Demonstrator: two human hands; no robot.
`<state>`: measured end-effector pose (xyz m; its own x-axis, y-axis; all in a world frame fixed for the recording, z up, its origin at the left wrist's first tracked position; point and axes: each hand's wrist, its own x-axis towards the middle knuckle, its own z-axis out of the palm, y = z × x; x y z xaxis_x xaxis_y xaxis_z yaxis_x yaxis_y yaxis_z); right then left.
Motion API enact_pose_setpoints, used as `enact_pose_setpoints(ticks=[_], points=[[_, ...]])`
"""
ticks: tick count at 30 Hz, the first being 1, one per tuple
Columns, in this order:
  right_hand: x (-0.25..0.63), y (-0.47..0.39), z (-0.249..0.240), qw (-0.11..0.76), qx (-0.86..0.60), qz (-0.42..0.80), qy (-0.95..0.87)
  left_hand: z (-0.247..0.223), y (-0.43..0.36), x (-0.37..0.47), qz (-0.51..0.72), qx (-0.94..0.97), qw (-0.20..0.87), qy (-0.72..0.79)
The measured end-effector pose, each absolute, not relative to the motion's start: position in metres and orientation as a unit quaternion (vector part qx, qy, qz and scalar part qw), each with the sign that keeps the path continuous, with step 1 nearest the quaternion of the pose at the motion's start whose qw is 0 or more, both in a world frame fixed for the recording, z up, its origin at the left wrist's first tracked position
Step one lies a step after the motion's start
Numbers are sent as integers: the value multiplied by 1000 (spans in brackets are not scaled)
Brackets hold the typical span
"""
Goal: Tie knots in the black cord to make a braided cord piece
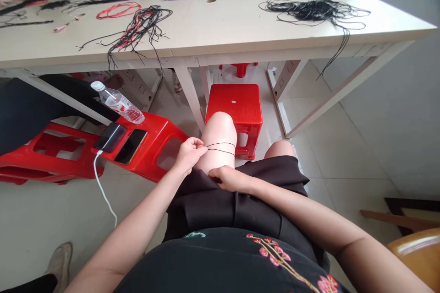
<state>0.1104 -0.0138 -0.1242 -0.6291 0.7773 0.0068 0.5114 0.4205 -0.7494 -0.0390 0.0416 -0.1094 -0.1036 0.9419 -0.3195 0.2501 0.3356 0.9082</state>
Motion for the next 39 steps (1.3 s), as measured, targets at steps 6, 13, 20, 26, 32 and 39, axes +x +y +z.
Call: enact_pose_setpoints(ticks=[6, 13, 20, 26, 32, 39], points=[[97, 6, -139, 241, -552, 188, -776, -114, 40, -40, 379, 427, 503, 649], [86, 39, -152, 209, -629, 162, -731, -115, 61, -33, 410, 416, 505, 636], [84, 68, -141, 233, -698, 147, -661, -122, 78, -30, 434, 407, 518, 614], [84, 91, -128, 215, -721, 142, -643, -128, 92, -25, 465, 399, 511, 603], [85, 99, -127, 233, -723, 137, -636, -126, 101, -21, 478, 386, 484, 623], [86, 112, -123, 216, -736, 158, -622, -129, 108, -20, 483, 382, 483, 622]])
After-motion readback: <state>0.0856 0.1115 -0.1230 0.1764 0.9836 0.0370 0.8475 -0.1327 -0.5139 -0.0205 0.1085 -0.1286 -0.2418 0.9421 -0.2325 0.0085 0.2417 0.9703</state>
